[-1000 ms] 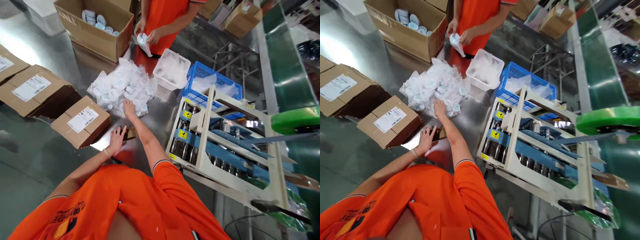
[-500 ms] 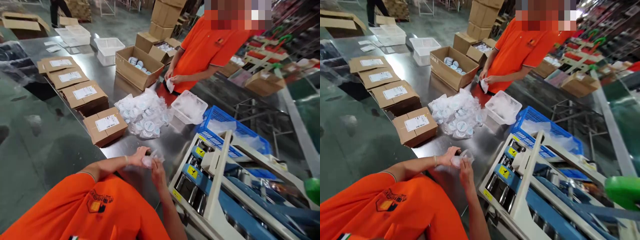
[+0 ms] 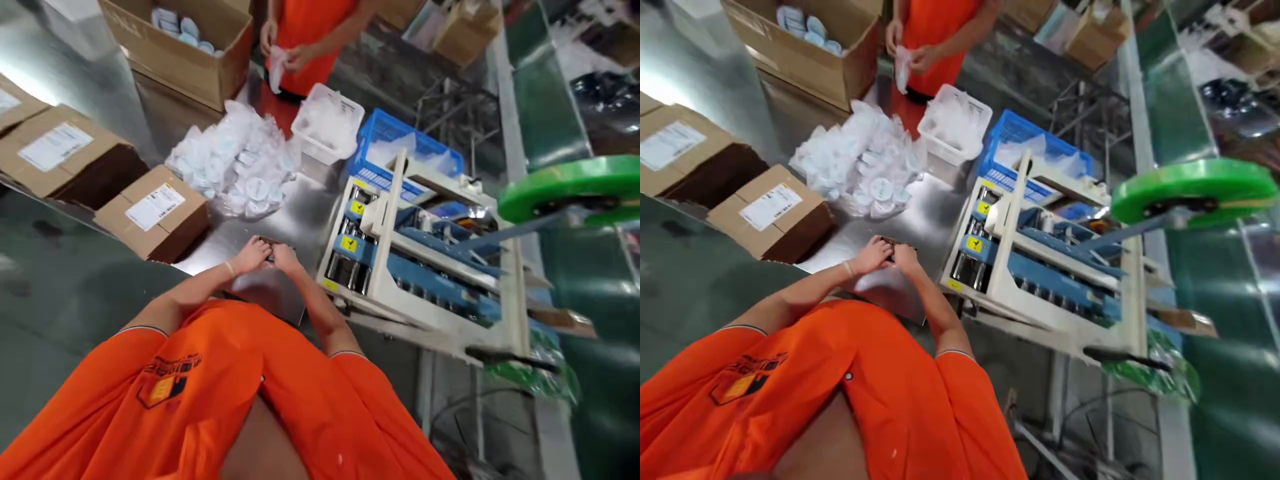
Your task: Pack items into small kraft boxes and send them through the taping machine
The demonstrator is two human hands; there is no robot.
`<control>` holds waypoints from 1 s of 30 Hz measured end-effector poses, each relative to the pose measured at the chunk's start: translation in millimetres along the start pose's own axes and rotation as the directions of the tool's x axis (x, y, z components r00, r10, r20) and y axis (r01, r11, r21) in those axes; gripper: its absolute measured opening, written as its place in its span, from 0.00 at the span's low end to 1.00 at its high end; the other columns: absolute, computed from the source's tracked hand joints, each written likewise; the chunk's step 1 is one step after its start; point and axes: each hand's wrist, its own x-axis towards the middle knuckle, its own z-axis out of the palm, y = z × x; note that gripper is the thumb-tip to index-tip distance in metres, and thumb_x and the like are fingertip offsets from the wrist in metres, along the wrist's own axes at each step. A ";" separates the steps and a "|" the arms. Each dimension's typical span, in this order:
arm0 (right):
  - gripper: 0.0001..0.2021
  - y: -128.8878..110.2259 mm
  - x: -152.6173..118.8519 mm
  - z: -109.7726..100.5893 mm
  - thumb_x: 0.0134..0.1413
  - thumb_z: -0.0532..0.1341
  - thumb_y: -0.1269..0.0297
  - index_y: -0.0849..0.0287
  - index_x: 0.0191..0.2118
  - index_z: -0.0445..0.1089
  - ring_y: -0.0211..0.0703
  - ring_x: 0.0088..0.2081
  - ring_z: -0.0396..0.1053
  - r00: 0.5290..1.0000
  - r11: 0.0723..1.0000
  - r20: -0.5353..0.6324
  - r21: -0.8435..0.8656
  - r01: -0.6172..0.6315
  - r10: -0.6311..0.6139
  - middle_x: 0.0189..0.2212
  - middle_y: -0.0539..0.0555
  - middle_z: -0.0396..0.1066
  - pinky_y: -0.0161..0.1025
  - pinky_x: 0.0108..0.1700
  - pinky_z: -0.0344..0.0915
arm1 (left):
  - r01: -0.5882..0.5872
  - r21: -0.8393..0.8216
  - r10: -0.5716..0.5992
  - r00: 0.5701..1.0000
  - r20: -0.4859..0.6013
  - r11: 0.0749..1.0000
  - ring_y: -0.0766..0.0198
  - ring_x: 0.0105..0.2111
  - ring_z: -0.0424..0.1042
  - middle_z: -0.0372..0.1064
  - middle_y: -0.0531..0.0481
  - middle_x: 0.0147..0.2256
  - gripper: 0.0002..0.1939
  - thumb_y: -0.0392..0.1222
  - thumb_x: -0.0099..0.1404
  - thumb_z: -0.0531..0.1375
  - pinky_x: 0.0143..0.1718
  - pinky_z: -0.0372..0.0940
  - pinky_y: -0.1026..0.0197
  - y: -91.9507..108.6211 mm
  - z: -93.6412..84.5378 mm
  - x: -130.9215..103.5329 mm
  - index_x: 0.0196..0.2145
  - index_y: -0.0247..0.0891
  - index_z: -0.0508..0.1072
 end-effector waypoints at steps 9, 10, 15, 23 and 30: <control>0.09 36.6 -24.7 -4.9 0.64 0.59 0.72 0.57 0.34 0.76 0.48 0.40 0.75 0.870 0.879 -0.246 0.336 -0.337 0.427 0.32 0.53 0.77 0.44 0.51 0.74 | 0.075 0.052 -0.078 0.995 0.057 0.996 0.34 0.61 0.68 0.77 0.28 0.56 0.24 0.55 0.76 0.64 0.68 0.56 0.31 12.4 -11.3 -0.6 0.58 0.33 0.80; 0.09 36.9 -23.3 0.4 0.64 0.60 0.72 0.56 0.32 0.75 0.48 0.40 0.75 0.880 0.881 -0.254 0.370 -0.296 0.402 0.31 0.52 0.77 0.44 0.52 0.73 | 0.085 0.058 -0.088 0.994 0.058 0.995 0.33 0.61 0.68 0.77 0.27 0.56 0.26 0.56 0.76 0.63 0.68 0.56 0.30 13.3 -12.4 -0.1 0.59 0.32 0.80; 0.07 56.2 -42.1 6.6 0.64 0.62 0.66 0.56 0.35 0.77 0.49 0.42 0.76 0.775 0.849 -0.429 0.464 -0.252 0.464 0.34 0.55 0.79 0.45 0.54 0.74 | 0.127 0.059 -0.130 0.990 0.062 0.990 0.32 0.61 0.68 0.77 0.27 0.57 0.30 0.60 0.77 0.60 0.68 0.55 0.29 11.2 -13.8 1.7 0.62 0.32 0.78; 0.04 41.0 -4.4 26.4 0.55 0.69 0.70 0.57 0.30 0.77 0.44 0.36 0.76 0.958 0.890 -0.143 0.425 -0.168 0.250 0.30 0.51 0.78 0.40 0.48 0.74 | 0.095 -0.056 -0.094 0.995 0.020 0.994 0.31 0.61 0.68 0.77 0.28 0.56 0.26 0.58 0.76 0.60 0.67 0.54 0.27 3.1 -3.8 4.0 0.61 0.37 0.78; 0.04 51.7 -44.3 22.0 0.67 0.67 0.68 0.60 0.43 0.82 0.51 0.55 0.73 0.992 0.985 -0.033 0.116 0.126 -0.123 0.52 0.61 0.79 0.48 0.63 0.71 | 0.086 -0.736 -0.283 0.948 -0.148 0.671 0.49 0.61 0.71 0.74 0.39 0.56 0.22 0.60 0.73 0.62 0.67 0.65 0.41 -50.5 7.7 -13.7 0.54 0.42 0.73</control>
